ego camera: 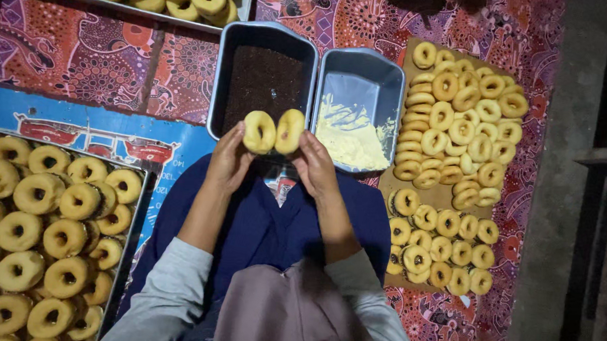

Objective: The person sits on the floor and repeatedly picks up ring-shaped doughnuts, splits them open, fills them with a yellow cream from a tray, and then places them into a tray containing a dark granular topping. The filled doughnuts are then set aside on a patterned mat.

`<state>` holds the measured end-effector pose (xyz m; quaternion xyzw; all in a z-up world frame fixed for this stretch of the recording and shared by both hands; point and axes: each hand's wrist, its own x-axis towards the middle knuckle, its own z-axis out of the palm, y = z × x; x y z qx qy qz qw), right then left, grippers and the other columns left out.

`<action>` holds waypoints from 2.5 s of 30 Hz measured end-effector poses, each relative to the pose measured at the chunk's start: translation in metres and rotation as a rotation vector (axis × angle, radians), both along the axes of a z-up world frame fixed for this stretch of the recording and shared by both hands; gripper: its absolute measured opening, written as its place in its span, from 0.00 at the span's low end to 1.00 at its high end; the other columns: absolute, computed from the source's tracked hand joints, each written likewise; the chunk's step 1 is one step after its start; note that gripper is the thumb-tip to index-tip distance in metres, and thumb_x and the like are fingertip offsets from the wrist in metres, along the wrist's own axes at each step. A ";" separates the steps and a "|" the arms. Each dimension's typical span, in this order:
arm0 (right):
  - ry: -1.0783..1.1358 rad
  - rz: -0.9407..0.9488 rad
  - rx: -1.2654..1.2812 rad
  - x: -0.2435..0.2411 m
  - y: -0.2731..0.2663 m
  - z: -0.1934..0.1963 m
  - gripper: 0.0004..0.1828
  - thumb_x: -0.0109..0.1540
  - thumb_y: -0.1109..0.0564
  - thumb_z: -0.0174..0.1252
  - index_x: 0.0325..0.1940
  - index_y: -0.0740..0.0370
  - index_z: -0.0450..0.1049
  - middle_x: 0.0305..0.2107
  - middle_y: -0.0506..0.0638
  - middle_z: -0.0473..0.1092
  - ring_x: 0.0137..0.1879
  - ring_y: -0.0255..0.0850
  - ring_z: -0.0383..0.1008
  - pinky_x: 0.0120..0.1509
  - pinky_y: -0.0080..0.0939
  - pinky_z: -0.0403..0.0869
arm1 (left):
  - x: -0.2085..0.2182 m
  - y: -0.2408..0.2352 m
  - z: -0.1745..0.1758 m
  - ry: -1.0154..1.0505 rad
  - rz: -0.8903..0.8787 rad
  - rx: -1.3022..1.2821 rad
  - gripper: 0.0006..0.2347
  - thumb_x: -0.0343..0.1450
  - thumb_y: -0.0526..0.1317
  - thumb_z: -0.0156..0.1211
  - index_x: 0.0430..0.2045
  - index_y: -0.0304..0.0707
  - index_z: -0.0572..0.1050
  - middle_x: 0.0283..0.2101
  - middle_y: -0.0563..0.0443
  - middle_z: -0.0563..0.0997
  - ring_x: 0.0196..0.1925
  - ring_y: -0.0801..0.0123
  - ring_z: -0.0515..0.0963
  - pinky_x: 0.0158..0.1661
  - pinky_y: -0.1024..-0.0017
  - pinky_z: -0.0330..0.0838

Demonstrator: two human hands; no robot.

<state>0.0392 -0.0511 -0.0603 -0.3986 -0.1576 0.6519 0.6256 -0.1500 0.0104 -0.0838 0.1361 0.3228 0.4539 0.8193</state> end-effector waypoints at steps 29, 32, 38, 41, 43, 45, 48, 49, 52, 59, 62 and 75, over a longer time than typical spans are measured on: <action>0.425 0.098 0.102 -0.006 0.005 0.002 0.20 0.69 0.43 0.53 0.54 0.61 0.72 0.46 0.49 0.73 0.53 0.38 0.74 0.58 0.41 0.72 | 0.000 -0.001 -0.004 0.064 -0.013 0.100 0.14 0.79 0.44 0.58 0.52 0.33 0.73 0.50 0.51 0.79 0.52 0.69 0.78 0.53 0.66 0.73; -0.262 -0.054 -0.152 -0.020 0.025 0.009 0.21 0.62 0.50 0.60 0.55 0.64 0.72 0.43 0.48 0.73 0.46 0.33 0.74 0.52 0.36 0.74 | 0.005 -0.003 0.000 -0.015 0.002 0.017 0.15 0.76 0.44 0.57 0.52 0.36 0.73 0.51 0.51 0.80 0.54 0.68 0.80 0.54 0.64 0.75; -1.004 0.055 0.085 -0.019 0.017 -0.022 0.09 0.67 0.59 0.63 0.48 0.67 0.78 0.39 0.48 0.71 0.43 0.34 0.75 0.46 0.33 0.76 | 0.002 0.002 0.001 -0.034 -0.007 0.029 0.13 0.79 0.43 0.54 0.54 0.35 0.74 0.51 0.48 0.80 0.54 0.65 0.79 0.54 0.64 0.74; -0.713 0.116 0.110 -0.010 0.011 -0.051 0.11 0.70 0.58 0.60 0.52 0.69 0.75 0.43 0.49 0.71 0.49 0.35 0.76 0.54 0.34 0.78 | 0.009 0.005 -0.006 -0.071 -0.004 0.011 0.13 0.80 0.43 0.54 0.53 0.34 0.74 0.52 0.48 0.80 0.55 0.65 0.79 0.56 0.66 0.74; -0.637 0.165 0.052 0.005 0.011 -0.063 0.15 0.71 0.55 0.61 0.55 0.70 0.74 0.43 0.52 0.73 0.49 0.36 0.75 0.55 0.35 0.77 | 0.014 0.008 -0.012 -0.056 -0.014 0.000 0.12 0.78 0.42 0.55 0.51 0.35 0.74 0.50 0.50 0.80 0.54 0.67 0.80 0.56 0.68 0.75; -0.429 0.095 -0.096 0.032 0.010 -0.065 0.23 0.71 0.47 0.51 0.62 0.67 0.71 0.47 0.51 0.75 0.52 0.36 0.77 0.59 0.34 0.77 | 0.015 0.013 -0.017 -0.003 -0.046 0.011 0.10 0.76 0.41 0.55 0.47 0.36 0.75 0.46 0.53 0.80 0.50 0.71 0.80 0.53 0.71 0.77; -0.140 -0.088 -0.154 0.090 0.000 -0.050 0.31 0.71 0.42 0.48 0.70 0.68 0.64 0.52 0.49 0.75 0.57 0.39 0.76 0.63 0.41 0.76 | 0.009 0.030 -0.024 0.434 0.012 0.209 0.07 0.82 0.42 0.60 0.42 0.38 0.74 0.34 0.58 0.71 0.34 0.76 0.70 0.35 0.76 0.67; -0.384 -0.112 -0.273 0.109 -0.005 -0.043 0.29 0.70 0.42 0.49 0.68 0.63 0.66 0.47 0.50 0.74 0.50 0.40 0.73 0.55 0.44 0.73 | 0.007 0.033 -0.025 0.479 0.002 0.208 0.07 0.81 0.43 0.58 0.41 0.39 0.75 0.33 0.58 0.72 0.33 0.77 0.69 0.34 0.77 0.65; -1.081 -0.033 -0.273 0.145 -0.007 -0.026 0.20 0.70 0.42 0.54 0.53 0.61 0.73 0.38 0.51 0.74 0.44 0.43 0.74 0.50 0.46 0.74 | 0.007 0.048 -0.024 0.444 -0.004 0.205 0.08 0.81 0.44 0.56 0.40 0.40 0.75 0.34 0.59 0.74 0.33 0.79 0.70 0.33 0.79 0.63; -2.051 0.311 0.123 0.129 -0.013 -0.015 0.13 0.59 0.48 0.65 0.33 0.61 0.75 0.31 0.56 0.73 0.40 0.56 0.71 0.44 0.57 0.68 | 0.015 0.028 -0.020 0.068 -0.038 -0.011 0.11 0.79 0.42 0.54 0.50 0.38 0.75 0.42 0.54 0.79 0.41 0.72 0.78 0.38 0.74 0.72; -1.949 0.237 0.048 0.115 -0.005 0.005 0.14 0.62 0.48 0.64 0.33 0.61 0.74 0.32 0.55 0.72 0.42 0.55 0.71 0.49 0.56 0.68 | 0.019 0.025 -0.020 -0.006 -0.043 -0.046 0.12 0.76 0.40 0.53 0.52 0.36 0.74 0.47 0.52 0.80 0.49 0.69 0.80 0.49 0.70 0.74; -1.860 0.074 0.715 0.001 0.039 0.046 0.06 0.66 0.55 0.57 0.38 0.57 0.78 0.35 0.52 0.69 0.46 0.53 0.71 0.51 0.55 0.66 | 0.028 0.015 -0.019 -0.175 -0.044 -0.039 0.13 0.77 0.38 0.49 0.54 0.33 0.71 0.54 0.47 0.79 0.57 0.64 0.79 0.60 0.63 0.73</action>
